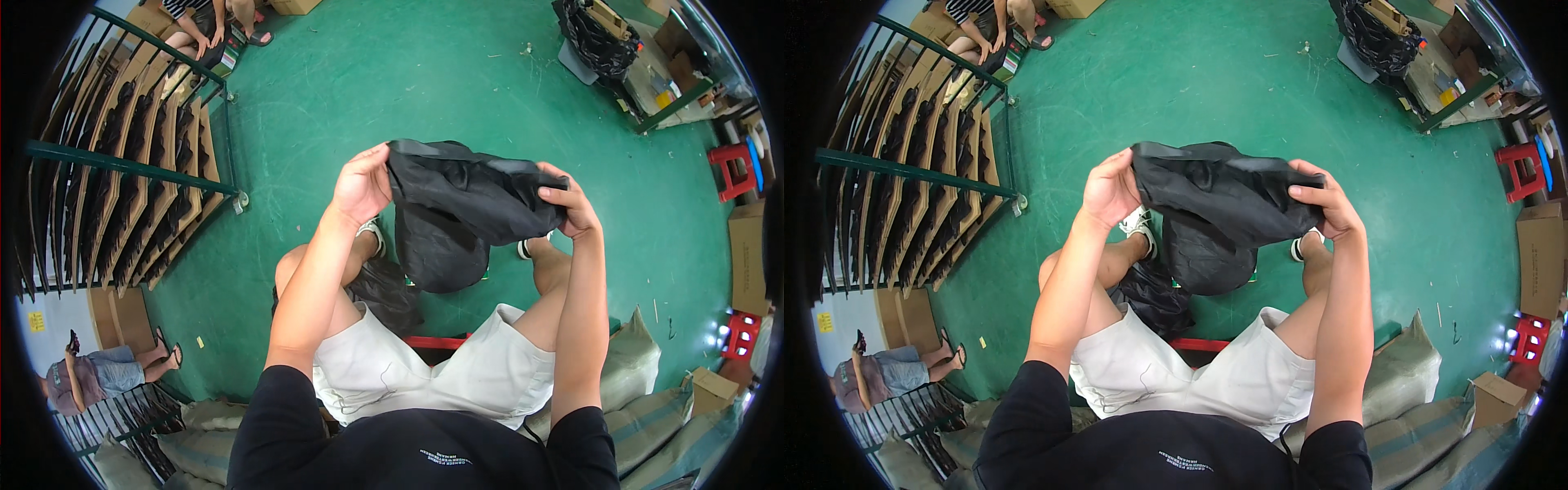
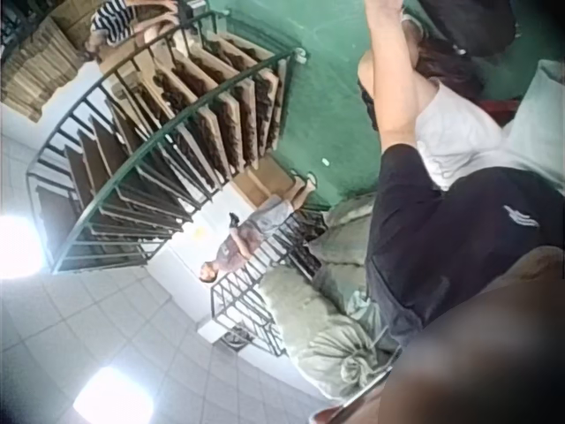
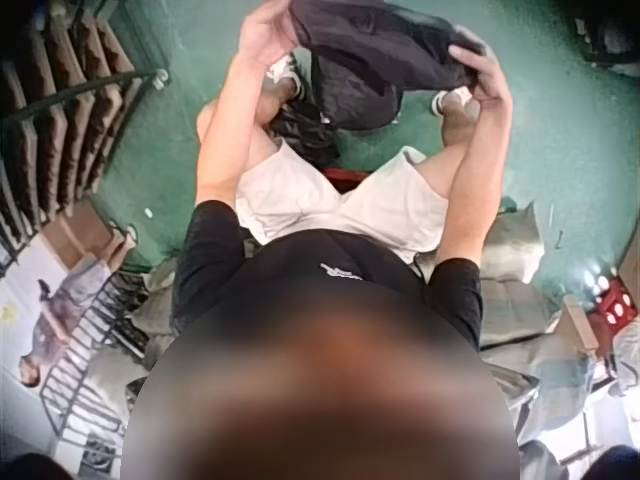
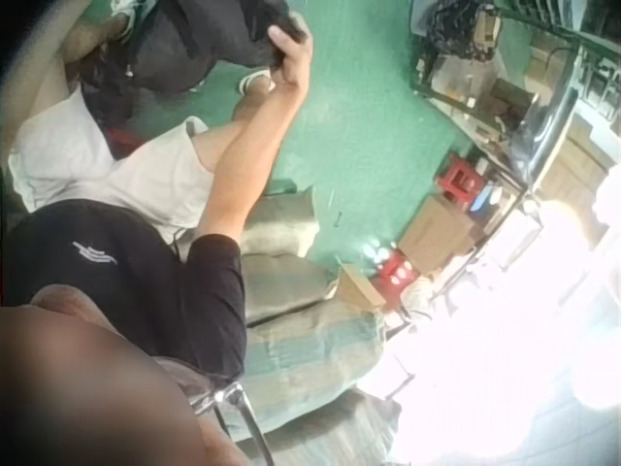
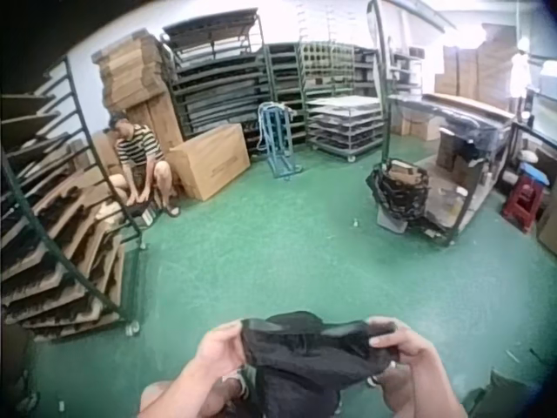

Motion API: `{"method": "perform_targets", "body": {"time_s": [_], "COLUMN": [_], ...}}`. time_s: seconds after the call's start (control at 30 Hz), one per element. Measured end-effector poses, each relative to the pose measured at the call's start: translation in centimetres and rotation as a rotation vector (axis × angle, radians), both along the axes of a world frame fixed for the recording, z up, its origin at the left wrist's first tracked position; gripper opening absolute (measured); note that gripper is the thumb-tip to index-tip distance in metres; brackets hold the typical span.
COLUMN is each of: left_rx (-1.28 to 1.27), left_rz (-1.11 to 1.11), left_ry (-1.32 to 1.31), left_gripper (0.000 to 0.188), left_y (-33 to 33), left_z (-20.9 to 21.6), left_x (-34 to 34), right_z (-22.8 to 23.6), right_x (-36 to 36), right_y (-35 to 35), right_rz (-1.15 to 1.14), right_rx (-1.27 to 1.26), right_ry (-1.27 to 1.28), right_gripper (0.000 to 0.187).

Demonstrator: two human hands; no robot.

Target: Placing and fitting a black protective fabric cover over a square-shaped part.

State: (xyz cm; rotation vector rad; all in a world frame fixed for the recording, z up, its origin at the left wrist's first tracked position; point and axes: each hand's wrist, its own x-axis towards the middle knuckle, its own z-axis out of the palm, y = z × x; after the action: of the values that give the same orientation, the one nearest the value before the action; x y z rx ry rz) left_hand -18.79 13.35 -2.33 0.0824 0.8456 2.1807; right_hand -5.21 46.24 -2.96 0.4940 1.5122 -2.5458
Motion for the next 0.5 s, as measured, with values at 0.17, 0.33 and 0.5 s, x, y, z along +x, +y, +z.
{"method": "perform_targets", "body": {"time_s": [0.17,0.33,0.5], "left_rx": [-0.172,-0.314,-0.225], "left_rz": [0.09,0.121,0.118], "left_ry": [-0.262,-0.275,-0.23], "left_gripper": [0.04,0.039,0.039], "left_y": [-0.9,-0.1,-1.4], "left_z": [-3.5,-3.4,-4.1], "left_x": [-0.5,-0.2,-1.4], "right_z": [-1.9,-3.1,-1.9], "right_x": [-1.9,-2.0,-1.8], "right_y": [0.1,0.1,-3.1], "right_rz": [-0.005,-0.18,-0.045], "right_rx": [0.175,-0.117,-0.589], "right_ry": [-0.112,0.027,-0.026], "right_gripper": [0.018,0.02,0.045]}}
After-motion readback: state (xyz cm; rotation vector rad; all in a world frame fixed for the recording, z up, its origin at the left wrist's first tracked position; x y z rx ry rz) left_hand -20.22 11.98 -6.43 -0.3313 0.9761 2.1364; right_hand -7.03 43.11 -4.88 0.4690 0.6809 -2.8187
